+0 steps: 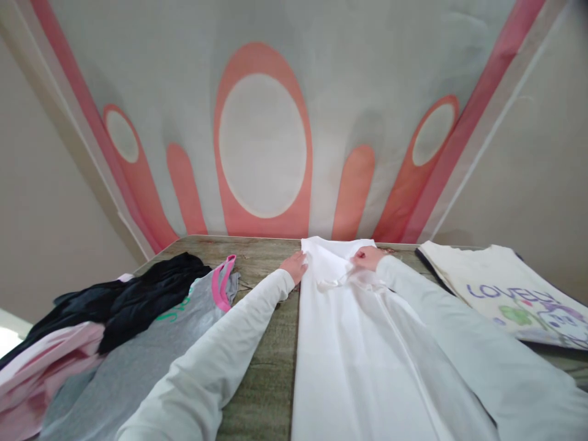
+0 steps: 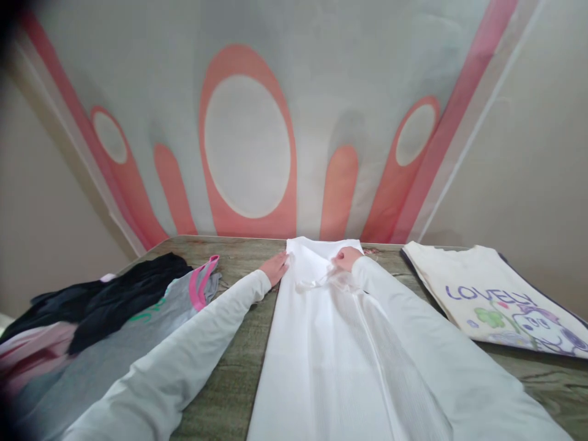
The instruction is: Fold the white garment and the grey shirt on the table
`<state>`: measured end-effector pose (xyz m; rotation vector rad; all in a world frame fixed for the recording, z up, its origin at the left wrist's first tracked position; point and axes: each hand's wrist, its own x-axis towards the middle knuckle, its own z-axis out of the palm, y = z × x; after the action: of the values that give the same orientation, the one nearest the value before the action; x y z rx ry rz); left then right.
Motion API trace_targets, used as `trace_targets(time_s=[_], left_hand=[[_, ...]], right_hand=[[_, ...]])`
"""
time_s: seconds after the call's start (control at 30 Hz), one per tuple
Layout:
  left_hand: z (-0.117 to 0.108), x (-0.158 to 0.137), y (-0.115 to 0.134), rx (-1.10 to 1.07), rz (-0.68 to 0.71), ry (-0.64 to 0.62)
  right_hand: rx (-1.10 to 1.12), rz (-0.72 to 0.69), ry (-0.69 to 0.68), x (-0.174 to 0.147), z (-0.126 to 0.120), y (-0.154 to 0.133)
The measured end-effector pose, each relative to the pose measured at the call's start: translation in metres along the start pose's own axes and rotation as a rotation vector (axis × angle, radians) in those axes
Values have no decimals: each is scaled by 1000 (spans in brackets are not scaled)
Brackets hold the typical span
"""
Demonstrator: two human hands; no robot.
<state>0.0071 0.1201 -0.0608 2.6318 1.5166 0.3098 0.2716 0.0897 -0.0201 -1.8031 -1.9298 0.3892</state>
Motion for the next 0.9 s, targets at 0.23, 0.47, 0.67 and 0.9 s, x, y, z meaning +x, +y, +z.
trace_targets(time_s=[0.23, 0.47, 0.67, 0.9], left_hand=[[17, 39, -14, -6, -124, 58], [25, 62, -22, -67, -159, 120], [21, 92, -37, -156, -214, 215], [21, 109, -53, -232, -245, 301]], right_hand=[[0, -1, 35, 11, 39, 13], [146, -106, 130, 2, 41, 18], [306, -149, 173, 1, 45, 19], [600, -120, 109, 1, 46, 20]])
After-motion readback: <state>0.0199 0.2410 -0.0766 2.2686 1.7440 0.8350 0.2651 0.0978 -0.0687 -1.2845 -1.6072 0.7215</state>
